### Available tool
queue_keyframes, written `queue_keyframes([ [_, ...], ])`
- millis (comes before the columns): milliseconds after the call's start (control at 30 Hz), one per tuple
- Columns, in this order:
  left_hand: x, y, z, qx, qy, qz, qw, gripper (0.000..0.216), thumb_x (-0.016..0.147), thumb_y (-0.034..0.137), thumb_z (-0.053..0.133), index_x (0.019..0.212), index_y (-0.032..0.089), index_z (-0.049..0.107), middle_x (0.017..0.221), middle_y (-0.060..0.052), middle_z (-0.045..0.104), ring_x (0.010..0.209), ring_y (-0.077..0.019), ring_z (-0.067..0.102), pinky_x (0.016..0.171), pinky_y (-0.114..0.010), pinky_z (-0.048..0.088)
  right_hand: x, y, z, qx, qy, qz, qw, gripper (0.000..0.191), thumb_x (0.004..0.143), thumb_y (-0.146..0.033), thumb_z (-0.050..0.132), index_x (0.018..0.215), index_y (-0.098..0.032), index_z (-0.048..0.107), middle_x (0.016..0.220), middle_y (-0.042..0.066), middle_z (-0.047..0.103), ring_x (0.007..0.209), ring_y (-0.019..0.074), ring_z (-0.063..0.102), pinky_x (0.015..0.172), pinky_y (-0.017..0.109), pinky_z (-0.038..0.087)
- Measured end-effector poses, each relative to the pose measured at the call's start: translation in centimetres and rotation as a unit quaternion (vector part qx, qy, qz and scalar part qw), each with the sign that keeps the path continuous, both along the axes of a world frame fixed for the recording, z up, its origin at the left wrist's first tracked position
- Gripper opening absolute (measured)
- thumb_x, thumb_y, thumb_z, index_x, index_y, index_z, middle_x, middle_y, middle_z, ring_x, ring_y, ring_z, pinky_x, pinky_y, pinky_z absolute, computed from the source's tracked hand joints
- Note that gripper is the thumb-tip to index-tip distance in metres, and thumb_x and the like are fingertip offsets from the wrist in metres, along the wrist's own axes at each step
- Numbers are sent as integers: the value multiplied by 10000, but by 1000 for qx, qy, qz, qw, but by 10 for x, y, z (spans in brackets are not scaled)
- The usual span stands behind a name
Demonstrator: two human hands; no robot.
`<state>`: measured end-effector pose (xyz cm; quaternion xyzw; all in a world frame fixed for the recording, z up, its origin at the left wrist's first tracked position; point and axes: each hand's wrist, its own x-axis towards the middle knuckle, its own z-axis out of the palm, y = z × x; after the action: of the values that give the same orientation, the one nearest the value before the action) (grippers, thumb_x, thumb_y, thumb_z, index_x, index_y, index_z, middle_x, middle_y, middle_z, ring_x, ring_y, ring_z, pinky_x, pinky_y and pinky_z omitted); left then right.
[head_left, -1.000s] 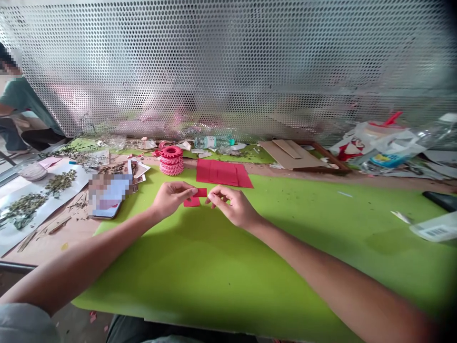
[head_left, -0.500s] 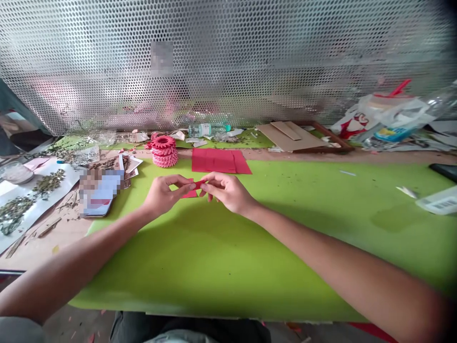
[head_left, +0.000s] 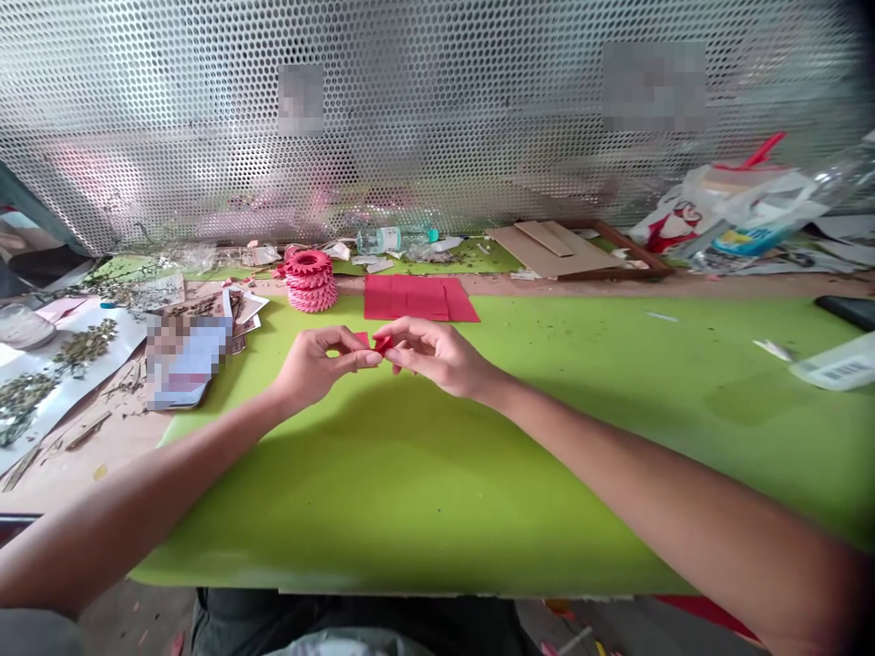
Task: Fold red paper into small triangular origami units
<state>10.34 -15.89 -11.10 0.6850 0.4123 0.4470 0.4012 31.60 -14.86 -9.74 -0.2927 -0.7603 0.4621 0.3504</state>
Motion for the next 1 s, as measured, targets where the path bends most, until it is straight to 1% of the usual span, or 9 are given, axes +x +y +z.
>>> queue_keyframes([
  [100,0,1,0,8,9,-7,1000,339,724,468,789,716,137,713,713,-59,727,622,-144,623,606,-247,492,0,1,-1,-1,0,-2,1000,245,868,-225,583,1101,-174,638,961,58,690,763,144,646,679,289,534],
  [200,-1,-1,4,65,74,7,995,278,787,429,743,747,155,722,766,-53,733,678,-154,645,641,-246,494,-1,1,-2,15,-15,-35,999,260,848,-190,562,1093,-174,648,985,70,706,801,166,657,707,312,526],
  [367,-3,-3,7,200,140,17,969,182,844,345,697,778,177,719,786,-38,713,681,-136,633,618,-225,474,-3,0,-2,43,-40,-61,996,281,863,-341,631,1089,-178,668,1086,91,706,938,220,669,743,323,516],
  [500,-3,-2,5,238,142,27,960,198,871,358,665,818,173,714,802,-53,705,661,-131,624,605,-226,483,-4,0,-4,61,-48,-76,994,308,837,-338,685,1108,-193,669,1131,89,706,943,221,678,748,323,527],
  [600,-3,-1,4,272,135,19,953,177,890,335,649,854,172,708,826,-54,701,676,-125,627,623,-224,493,-5,1,-7,89,-53,-100,990,296,872,-360,655,1127,-211,671,1108,79,720,968,223,679,726,314,531],
  [700,-3,-1,4,284,137,16,949,166,903,326,633,881,175,698,850,-53,707,713,-130,639,646,-226,499,-4,2,-8,165,-48,-118,978,220,909,-378,613,1025,-222,716,1043,73,739,956,225,680,746,340,540],
  [800,-3,-2,5,272,141,41,951,173,914,329,615,871,173,677,810,-41,700,688,-129,630,647,-232,496,-1,3,-8,286,-50,-125,949,163,921,-339,607,945,-239,733,952,63,757,907,229,679,823,394,536],
  [867,-2,-3,6,276,138,61,949,146,916,308,616,874,175,659,800,-30,691,682,-127,625,662,-239,498,1,2,-9,341,-67,-118,930,139,923,-307,608,929,-245,732,897,57,760,850,226,678,804,398,533],
  [1000,-4,-2,8,367,142,102,914,145,880,290,672,981,188,654,953,-59,685,850,-169,638,792,-296,520,1,-3,-8,397,-88,-116,906,132,923,-272,605,921,-241,733,849,62,760,769,219,677,727,380,526],
])
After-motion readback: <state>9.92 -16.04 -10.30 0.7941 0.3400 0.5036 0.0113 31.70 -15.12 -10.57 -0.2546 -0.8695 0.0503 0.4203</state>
